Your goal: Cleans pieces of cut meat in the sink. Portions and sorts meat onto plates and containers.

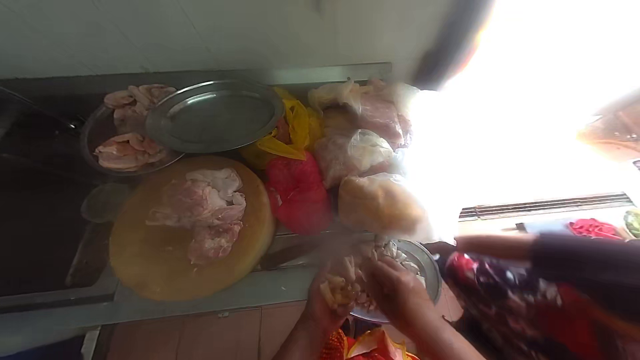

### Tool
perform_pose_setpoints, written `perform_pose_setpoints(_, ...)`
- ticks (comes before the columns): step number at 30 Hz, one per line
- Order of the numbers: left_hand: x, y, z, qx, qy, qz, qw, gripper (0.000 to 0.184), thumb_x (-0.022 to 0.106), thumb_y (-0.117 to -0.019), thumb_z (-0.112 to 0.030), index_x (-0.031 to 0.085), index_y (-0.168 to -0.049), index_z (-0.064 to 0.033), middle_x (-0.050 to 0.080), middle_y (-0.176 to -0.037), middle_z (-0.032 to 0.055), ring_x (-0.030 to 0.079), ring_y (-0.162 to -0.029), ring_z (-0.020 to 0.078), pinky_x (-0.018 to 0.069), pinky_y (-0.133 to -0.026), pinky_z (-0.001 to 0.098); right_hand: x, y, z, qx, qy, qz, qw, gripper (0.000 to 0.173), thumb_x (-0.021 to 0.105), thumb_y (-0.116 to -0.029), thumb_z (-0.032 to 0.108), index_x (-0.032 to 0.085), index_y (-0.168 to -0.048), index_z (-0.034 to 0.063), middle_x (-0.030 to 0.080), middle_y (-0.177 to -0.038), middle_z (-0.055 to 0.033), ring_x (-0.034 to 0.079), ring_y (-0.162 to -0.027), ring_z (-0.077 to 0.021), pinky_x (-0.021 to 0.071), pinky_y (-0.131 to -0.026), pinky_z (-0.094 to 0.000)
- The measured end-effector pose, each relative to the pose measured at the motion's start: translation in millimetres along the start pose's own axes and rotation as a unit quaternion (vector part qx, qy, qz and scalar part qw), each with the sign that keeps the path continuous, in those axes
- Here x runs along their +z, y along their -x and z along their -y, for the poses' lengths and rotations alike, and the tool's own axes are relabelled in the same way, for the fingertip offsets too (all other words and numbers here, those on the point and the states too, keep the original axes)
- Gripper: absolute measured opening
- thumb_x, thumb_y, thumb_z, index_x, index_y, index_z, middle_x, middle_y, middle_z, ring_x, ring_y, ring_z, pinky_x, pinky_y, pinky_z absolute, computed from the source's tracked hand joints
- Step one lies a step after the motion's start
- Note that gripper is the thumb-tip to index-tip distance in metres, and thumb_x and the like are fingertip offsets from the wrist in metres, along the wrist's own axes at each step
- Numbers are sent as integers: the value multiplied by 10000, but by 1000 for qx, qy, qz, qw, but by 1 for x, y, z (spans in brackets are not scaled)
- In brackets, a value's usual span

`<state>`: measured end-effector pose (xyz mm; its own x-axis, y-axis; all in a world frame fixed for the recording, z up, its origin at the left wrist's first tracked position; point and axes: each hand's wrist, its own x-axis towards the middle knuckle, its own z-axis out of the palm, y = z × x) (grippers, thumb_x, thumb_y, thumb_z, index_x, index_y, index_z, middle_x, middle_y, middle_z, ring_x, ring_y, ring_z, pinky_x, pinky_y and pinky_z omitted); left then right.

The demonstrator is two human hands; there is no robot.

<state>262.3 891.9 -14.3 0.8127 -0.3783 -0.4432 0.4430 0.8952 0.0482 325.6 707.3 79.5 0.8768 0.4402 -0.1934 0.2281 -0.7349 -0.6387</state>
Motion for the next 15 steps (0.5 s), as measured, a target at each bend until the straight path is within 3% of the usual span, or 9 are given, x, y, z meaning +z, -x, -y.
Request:
perform_pose_setpoints(1, -2, 2, -4, -6, 1, 3, 1000, 689, 463, -942, -674, 634, -1228, -71, 690, -1038, 195, 663, -656, 209, 530, -492, 292, -2, -4, -16, 51, 49, 33, 997, 274, 535, -1013, 350, 730, -1154, 218, 718, -1094, -30, 713, -940, -212, 610, -787, -478)
perform_pose_setpoints(3, -5, 8, -8, -2, 12, 7, 1000, 710, 445, -952, -673, 628, -1222, -43, 676, -1019, 203, 640, -630, 203, 504, -468, 278, 6, -15, -48, 142, 109, 119, 977, 377, 528, -1012, 383, 651, -1354, 282, 667, -1286, -57, 663, -1149, -282, 559, -935, -548)
perform_pose_setpoints(5, -8, 10, -12, 1, 16, 10, 1000, 702, 479, -945, -660, 629, -1219, -31, 676, -1015, 213, 644, -632, 207, 508, -469, 280, 22, -18, -67, 166, 130, 139, 967, 438, 510, -1019, 399, 584, -1437, 293, 615, -1395, -62, 597, -1274, -304, 524, -1005, -569)
perform_pose_setpoints(7, -12, 11, -15, 4, 5, 14, 1000, 695, 512, -934, -652, 630, -1230, -34, 674, -1034, 209, 639, -636, 197, 498, -467, 270, 33, -16, -72, 160, 111, 122, 973, 427, 465, -1032, 406, 604, -1406, 253, 634, -1378, -44, 601, -1279, -282, 520, -1012, -561)
perform_pose_setpoints(10, -14, 15, -18, 19, -3, 2, 1000, 665, 495, -945, -639, 620, -1245, -58, 670, -1090, 215, 638, -631, 197, 496, -462, 271, 31, -15, -81, 151, 44, 73, 985, 340, 478, -1043, 298, 690, -1302, 240, 715, -1220, -36, 676, -1149, -228, 546, -999, -500)
perform_pose_setpoints(13, -15, 17, -22, 25, 10, -9, 1000, 657, 514, -943, -626, 620, -1241, -50, 668, -1096, 218, 637, -614, 193, 498, -450, 269, 24, -28, -78, 217, 98, 118, 964, 312, 539, -1003, 256, 719, -1258, 272, 696, -1224, -64, 660, -1155, -261, 546, -977, -510)
perform_pose_setpoints(15, -15, 18, -24, 22, 13, -5, 1000, 652, 536, -940, -620, 621, -1237, -46, 666, -1101, 219, 643, -621, 194, 505, -452, 270, 23, -39, -70, 260, 144, 159, 941, 279, 536, -1001, 301, 733, -1181, 218, 687, -1220, -90, 653, -1167, -289, 545, -959, -536)
